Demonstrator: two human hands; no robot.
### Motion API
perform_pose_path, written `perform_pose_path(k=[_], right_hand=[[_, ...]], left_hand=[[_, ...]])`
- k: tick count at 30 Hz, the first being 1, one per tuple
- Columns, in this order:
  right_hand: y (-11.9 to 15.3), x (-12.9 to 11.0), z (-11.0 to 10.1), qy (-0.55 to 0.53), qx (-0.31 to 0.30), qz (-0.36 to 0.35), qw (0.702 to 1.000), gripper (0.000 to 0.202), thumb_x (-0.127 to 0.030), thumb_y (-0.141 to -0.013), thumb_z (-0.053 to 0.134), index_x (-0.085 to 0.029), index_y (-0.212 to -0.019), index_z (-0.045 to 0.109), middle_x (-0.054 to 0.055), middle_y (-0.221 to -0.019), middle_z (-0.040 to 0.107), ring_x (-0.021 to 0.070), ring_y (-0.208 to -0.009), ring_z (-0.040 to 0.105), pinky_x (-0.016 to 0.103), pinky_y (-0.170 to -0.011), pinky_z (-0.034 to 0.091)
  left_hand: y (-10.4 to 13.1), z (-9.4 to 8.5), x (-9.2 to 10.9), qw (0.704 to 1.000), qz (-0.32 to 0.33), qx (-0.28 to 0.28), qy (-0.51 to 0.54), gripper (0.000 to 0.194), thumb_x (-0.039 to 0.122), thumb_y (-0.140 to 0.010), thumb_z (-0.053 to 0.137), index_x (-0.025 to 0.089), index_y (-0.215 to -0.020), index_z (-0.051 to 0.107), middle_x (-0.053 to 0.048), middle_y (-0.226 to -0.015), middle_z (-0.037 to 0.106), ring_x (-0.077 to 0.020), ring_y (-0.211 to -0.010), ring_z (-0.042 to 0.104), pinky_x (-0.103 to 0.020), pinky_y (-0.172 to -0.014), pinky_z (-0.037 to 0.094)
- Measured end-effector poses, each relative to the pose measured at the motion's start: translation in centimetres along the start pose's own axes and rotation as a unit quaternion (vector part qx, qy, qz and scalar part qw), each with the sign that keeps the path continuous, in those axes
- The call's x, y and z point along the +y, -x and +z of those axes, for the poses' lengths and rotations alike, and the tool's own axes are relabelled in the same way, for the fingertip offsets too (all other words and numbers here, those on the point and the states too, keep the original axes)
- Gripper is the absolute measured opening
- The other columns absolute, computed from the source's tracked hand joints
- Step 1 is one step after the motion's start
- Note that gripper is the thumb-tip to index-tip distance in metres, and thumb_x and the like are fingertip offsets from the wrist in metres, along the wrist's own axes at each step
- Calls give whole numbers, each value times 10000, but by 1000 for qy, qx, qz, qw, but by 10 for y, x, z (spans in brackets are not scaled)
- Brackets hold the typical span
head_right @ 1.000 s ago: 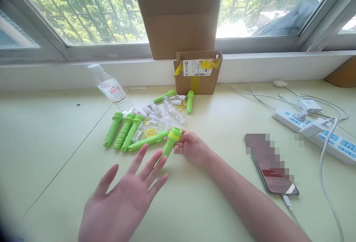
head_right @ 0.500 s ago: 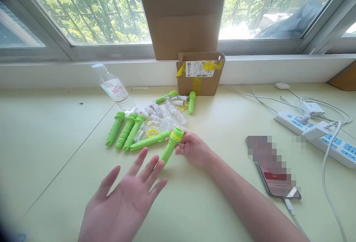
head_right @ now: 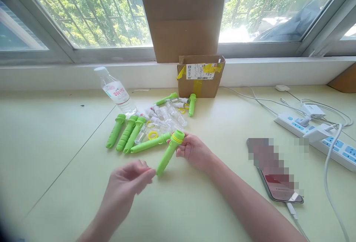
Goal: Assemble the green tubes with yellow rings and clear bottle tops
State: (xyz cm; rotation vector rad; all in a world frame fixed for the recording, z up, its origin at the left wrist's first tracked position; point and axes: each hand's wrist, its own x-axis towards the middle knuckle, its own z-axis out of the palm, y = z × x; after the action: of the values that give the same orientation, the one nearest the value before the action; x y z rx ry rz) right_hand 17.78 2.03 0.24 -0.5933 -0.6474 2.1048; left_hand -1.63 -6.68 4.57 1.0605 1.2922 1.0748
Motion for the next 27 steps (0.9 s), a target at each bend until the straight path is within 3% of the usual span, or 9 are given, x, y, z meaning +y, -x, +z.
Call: perform_pose_path(k=[3, 4, 6, 9, 11, 15, 20, 27], right_hand=[[0, 0, 1, -5, 6, -7, 1000, 247, -158, -786, 547, -152, -1019, 630, 103, -1003, 717, 77, -577, 595, 222, -636, 532], [0, -1, 1, -4, 10, -10, 1000, 238, -158, -786, 546, -153, -1008, 634, 100, -1008, 716, 77, -577, 595, 224, -642, 533], [0, -1, 1, 0, 17, -13, 1000, 229, -159, -783, 548, -158, -994, 639, 93, -1018, 713, 78, -580, 596, 227, -650, 535], [-1, -3, -1, -1, 24, -13, 1000, 240, -186, -784, 554, -176, -1008, 640, 73, -1015, 711, 80, -565, 580, 235, -632, 534], [-2, -4, -2, -1, 26, -17, 1000, 238, -211, -788, 553, -192, -1008, 639, 59, -1009, 709, 82, -543, 558, 245, -607, 530], [-3, -5, -3, 10, 9, -25, 1000, 206, -201, -782, 553, -201, -966, 646, 45, -1011, 706, 86, -549, 552, 259, -606, 525], [-2, -4, -2, 9, -13, -9, 1000, 187, -185, -785, 545, -182, -940, 650, 62, -973, 715, 94, -585, 585, 245, -606, 511], [-1, -5, -2, -6, -40, 34, 999, 369, -188, -786, 521, -217, -1146, 594, 71, -1068, 703, 112, -605, 621, 271, -606, 518]], left_hand=[[-20, -3, 3, 972, 119, 47, -199, 498, 438, -753, 679, 179, -477, 357, 52, -455, 331, -74, -440, 312, -225, -437, 263], [-26, -1, 4, 950, 158, 34, -266, 449, 449, -773, 651, 184, -507, 405, 38, -485, 394, -92, -466, 369, -232, -457, 304], [-38, 5, 1, 903, 215, 13, -372, 276, 463, -768, 646, 198, -760, 572, -12, -701, 591, -149, -611, 520, -253, -536, 395], [-51, 16, -9, 861, 234, -51, -449, 275, 389, -866, 517, 198, -1057, 571, -50, -830, 654, -199, -710, 606, -279, -596, 439], [-56, 22, -17, 862, 227, -71, -448, 322, 342, -912, 441, 191, -1187, 513, -67, -861, 675, -222, -749, 637, -296, -629, 453], [-56, 24, -28, 889, 225, -62, -395, 337, 310, -934, 403, 215, -1253, 454, -73, -988, 683, -224, -821, 654, -305, -698, 460], [-46, 26, -26, 926, 169, -86, -326, 314, 351, -936, 405, 194, -1202, 455, -39, -818, 656, -196, -714, 630, -280, -623, 444], [-45, 27, -22, 958, 147, -103, -222, 223, 367, -918, 463, 197, -1050, 517, -2, -751, 623, -139, -606, 561, -244, -577, 405]])
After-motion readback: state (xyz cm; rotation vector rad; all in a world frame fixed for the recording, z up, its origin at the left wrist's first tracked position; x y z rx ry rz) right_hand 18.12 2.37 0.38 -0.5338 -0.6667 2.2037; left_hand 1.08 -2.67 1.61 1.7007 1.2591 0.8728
